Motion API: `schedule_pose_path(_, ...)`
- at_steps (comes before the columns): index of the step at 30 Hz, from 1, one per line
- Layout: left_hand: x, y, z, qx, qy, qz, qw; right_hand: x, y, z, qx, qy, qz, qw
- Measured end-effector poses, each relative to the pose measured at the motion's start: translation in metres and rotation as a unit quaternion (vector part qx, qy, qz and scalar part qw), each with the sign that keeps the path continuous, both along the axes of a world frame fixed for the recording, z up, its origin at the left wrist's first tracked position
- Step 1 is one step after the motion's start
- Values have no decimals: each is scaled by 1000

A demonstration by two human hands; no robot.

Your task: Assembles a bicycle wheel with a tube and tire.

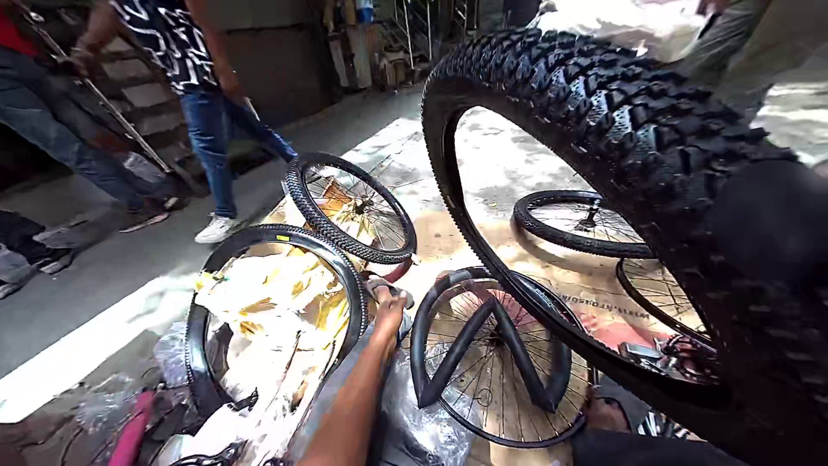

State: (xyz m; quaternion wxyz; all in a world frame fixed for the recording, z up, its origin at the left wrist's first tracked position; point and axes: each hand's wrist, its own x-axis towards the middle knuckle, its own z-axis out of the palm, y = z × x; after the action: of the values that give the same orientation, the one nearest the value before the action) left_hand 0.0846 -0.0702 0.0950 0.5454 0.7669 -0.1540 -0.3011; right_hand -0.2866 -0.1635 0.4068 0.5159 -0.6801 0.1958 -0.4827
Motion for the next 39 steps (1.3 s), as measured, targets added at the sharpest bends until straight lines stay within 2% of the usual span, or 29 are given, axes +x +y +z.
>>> schedule_pose_path(2,-19,18,-101,98,96,64,988,0,-27,-3,35,109,25,993)
schedule_pose_path(3,-32,25,-133,113,155,104,976,4,-37,-7,66,145,21,987)
schedule_pose_path(5,-55,36,-164,99,259,177,944,7,-65,-32,154,167,15,974)
schedule_pose_path(7,-61,41,-177,91,316,200,923,11,-83,-56,248,150,-13,957)
schedule_pose_path(9,-60,41,-182,113,327,185,920,17,-91,-60,277,125,-33,952)
schedule_pose_path(10,-61,42,-181,117,333,173,919,20,-90,-57,272,120,-34,954)
schedule_pose_path(13,-68,44,-180,47,419,149,894,20,-95,-64,251,120,-17,961)
schedule_pose_path(15,-71,39,-181,11,490,133,861,2,-123,-87,196,145,82,966)
schedule_pose_path(16,-70,37,-178,-5,505,123,854,-1,-132,-95,159,163,102,968)
schedule_pose_path(18,-73,35,-163,-32,488,118,864,11,-122,-91,96,219,68,969)
schedule_pose_path(20,-78,30,-140,-79,459,118,877,34,-96,-71,50,273,19,960)
schedule_pose_path(22,-86,19,-102,-160,460,106,867,46,-88,-62,14,281,61,958)
schedule_pose_path(26,-130,-40,8,-311,468,99,822,63,-76,-47,-36,299,134,944)
schedule_pose_path(30,-181,-116,94,-417,524,79,738,80,-77,-44,-94,366,69,923)
schedule_pose_path(34,-220,-161,129,-491,528,71,689,81,-109,-68,-217,515,-20,829)
schedule_pose_path(37,-232,-181,133,-482,558,71,672,71,-135,-109,-292,506,-90,807)
schedule_pose_path(39,-232,-192,139,-489,562,57,665,71,-152,-106,-318,493,-120,801)
